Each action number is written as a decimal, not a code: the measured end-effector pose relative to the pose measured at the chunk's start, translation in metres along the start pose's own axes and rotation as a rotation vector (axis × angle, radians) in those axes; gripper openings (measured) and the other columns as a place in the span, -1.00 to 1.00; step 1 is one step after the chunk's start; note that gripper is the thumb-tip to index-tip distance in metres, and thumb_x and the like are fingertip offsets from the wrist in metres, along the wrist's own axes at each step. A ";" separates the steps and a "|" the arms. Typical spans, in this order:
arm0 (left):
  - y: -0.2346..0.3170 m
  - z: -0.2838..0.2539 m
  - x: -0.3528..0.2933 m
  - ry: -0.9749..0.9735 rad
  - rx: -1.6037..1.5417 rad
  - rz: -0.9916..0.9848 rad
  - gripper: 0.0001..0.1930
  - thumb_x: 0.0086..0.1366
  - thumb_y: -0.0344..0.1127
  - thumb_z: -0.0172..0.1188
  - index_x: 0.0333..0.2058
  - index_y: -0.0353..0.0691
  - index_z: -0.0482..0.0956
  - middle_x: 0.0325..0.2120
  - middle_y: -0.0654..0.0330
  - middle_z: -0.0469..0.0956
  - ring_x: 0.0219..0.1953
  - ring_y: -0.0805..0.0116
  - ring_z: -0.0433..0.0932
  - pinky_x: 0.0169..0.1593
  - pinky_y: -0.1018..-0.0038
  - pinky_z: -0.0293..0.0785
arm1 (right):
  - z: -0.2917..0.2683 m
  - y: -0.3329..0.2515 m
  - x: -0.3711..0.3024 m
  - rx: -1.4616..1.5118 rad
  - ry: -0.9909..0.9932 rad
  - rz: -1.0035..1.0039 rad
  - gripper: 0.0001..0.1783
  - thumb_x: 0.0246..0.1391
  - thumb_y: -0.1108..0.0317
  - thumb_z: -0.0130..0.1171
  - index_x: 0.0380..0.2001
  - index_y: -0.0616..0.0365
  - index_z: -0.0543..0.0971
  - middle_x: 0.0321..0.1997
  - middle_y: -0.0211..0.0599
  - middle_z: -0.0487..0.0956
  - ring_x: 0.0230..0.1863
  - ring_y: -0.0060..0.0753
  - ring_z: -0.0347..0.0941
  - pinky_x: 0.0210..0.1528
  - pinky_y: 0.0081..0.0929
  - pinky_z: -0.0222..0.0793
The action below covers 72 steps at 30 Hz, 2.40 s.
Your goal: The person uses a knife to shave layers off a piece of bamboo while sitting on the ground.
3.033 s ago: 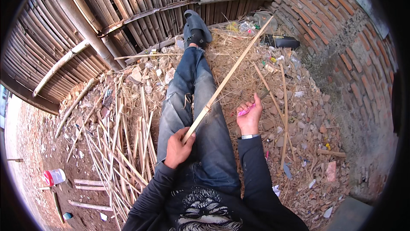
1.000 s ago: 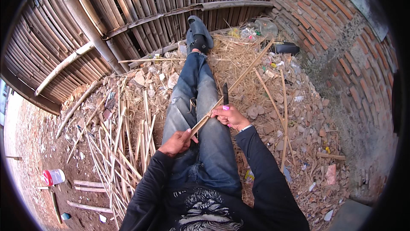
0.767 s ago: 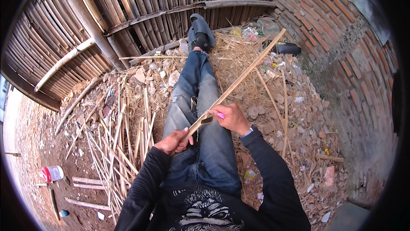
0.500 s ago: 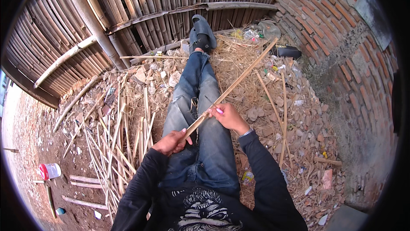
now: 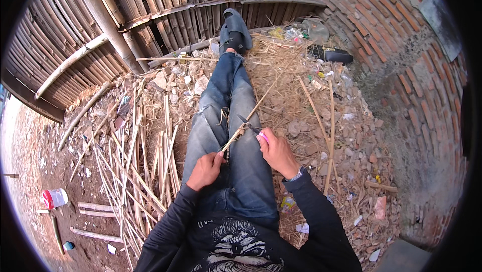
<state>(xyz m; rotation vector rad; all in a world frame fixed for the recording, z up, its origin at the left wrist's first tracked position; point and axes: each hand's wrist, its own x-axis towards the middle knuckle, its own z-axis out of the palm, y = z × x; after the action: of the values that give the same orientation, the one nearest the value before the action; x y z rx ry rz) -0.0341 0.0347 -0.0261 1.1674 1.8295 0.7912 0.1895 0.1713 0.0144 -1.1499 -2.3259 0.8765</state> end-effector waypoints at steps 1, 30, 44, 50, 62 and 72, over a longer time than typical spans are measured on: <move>-0.001 -0.001 0.001 -0.012 -0.025 0.010 -0.47 0.57 0.02 -0.06 -0.30 -0.33 0.69 -0.52 -0.05 0.59 -0.36 0.02 0.61 -0.18 0.20 0.49 | 0.003 0.001 -0.001 -0.060 0.047 -0.038 -0.80 0.39 0.25 0.06 -0.18 0.18 0.46 -0.43 0.09 0.60 -0.34 0.24 0.56 -0.30 0.10 0.41; -0.003 0.028 0.000 0.161 0.090 0.200 -0.62 0.56 -0.18 -0.04 -0.38 -0.34 0.53 -0.50 -0.18 0.61 -0.39 -0.33 0.60 -0.25 -0.12 0.49 | 0.037 -0.010 -0.004 -0.246 0.098 0.103 -0.69 0.41 0.20 0.01 -0.23 0.28 0.50 -0.56 0.25 0.58 -0.46 0.36 0.58 -0.39 0.19 0.48; -0.010 0.040 0.003 0.224 0.143 0.268 -0.62 0.56 -0.18 -0.02 -0.40 -0.35 0.49 -0.58 -0.21 0.57 -0.47 -0.34 0.58 -0.35 -0.13 0.49 | 0.041 -0.024 -0.003 -0.369 0.063 0.124 -0.71 0.44 0.21 -0.05 -0.24 0.25 0.44 -0.58 0.14 0.61 -0.48 0.26 0.62 -0.44 0.11 0.53; 0.010 0.049 -0.011 0.264 0.337 0.186 -0.62 0.56 -0.17 -0.02 -0.37 -0.36 0.47 -0.65 -0.26 0.54 -0.59 -0.32 0.56 -0.49 -0.11 0.51 | 0.042 -0.010 0.001 -0.542 0.015 0.065 -0.75 0.46 0.22 -0.07 -0.27 0.17 0.37 -0.60 0.03 0.63 -0.50 0.12 0.66 -0.51 -0.03 0.59; 0.004 0.041 0.003 0.223 0.252 0.224 -0.57 0.56 -0.14 -0.05 -0.38 -0.39 0.52 -0.53 -0.30 0.59 -0.46 -0.36 0.61 -0.32 -0.12 0.55 | 0.045 0.004 0.015 -0.630 0.004 -0.094 -0.89 0.34 0.39 -0.02 -0.30 0.18 0.40 -0.54 0.02 0.64 -0.47 0.10 0.66 -0.50 -0.02 0.56; 0.004 0.017 0.012 0.015 0.001 0.066 -0.48 0.58 -0.12 -0.09 -0.45 -0.38 0.62 -0.49 -0.23 0.61 -0.28 -0.29 0.64 -0.13 0.03 0.52 | 0.007 0.008 0.034 -0.100 0.160 -0.120 -0.73 0.39 0.17 0.07 -0.35 0.11 0.46 -0.60 0.03 0.55 -0.50 0.28 0.54 -0.47 0.14 0.36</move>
<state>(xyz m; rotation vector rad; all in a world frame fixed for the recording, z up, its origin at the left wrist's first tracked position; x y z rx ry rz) -0.0211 0.0482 -0.0345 1.2311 1.8115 0.8391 0.1699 0.1995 0.0064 -1.0651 -2.3013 0.6087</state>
